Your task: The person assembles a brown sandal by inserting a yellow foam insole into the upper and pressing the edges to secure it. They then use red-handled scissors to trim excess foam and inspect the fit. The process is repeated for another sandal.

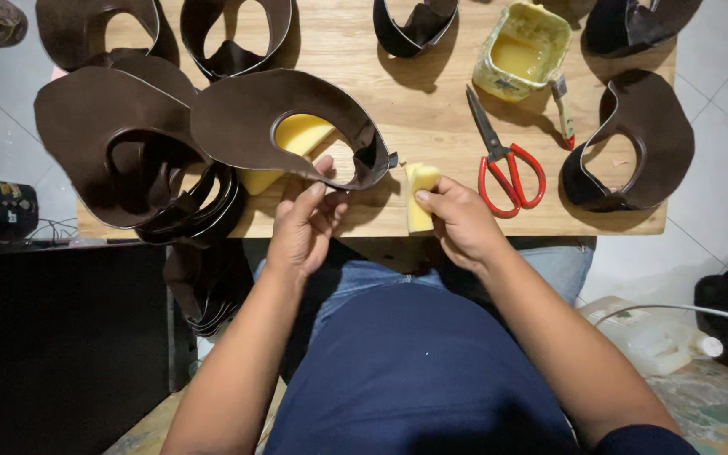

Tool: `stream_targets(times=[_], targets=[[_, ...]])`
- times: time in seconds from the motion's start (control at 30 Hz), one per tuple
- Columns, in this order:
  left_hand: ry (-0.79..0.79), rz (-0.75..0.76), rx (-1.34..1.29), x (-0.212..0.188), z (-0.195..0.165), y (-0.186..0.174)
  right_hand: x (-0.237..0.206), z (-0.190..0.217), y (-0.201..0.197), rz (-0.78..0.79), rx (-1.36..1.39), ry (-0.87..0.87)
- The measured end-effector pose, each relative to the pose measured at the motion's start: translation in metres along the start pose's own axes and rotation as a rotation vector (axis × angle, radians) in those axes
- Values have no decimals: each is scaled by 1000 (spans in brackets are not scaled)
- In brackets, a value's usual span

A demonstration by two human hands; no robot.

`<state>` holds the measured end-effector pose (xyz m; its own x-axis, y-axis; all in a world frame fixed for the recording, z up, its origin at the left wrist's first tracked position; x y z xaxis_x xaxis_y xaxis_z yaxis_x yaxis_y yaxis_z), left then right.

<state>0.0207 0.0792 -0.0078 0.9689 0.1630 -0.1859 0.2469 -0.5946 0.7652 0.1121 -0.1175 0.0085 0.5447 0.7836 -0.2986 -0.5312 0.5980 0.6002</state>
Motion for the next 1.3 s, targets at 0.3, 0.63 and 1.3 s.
stream_targets(times=[0.3,0.63,1.3], targets=[[-58,198,535,-7,14,1,-3,10,1,-22,4,-31],[497,288,1198,-39,-23,69,8,4,14,109,-412,73],[28,256,661,-13,15,32,10,1,24,30,-603,-10]])
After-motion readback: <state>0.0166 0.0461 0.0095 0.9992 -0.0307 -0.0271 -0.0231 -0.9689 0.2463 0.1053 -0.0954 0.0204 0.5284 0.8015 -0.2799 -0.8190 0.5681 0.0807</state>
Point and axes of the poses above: each hand's wrist, its own x-axis towards the middle knuckle, its own y-axis out of the palm, z = x × y, the point moved 6 cm from there along x, towards the middle knuckle, and after that the axes turned 15 degrees about z, right-handed, at the moved point
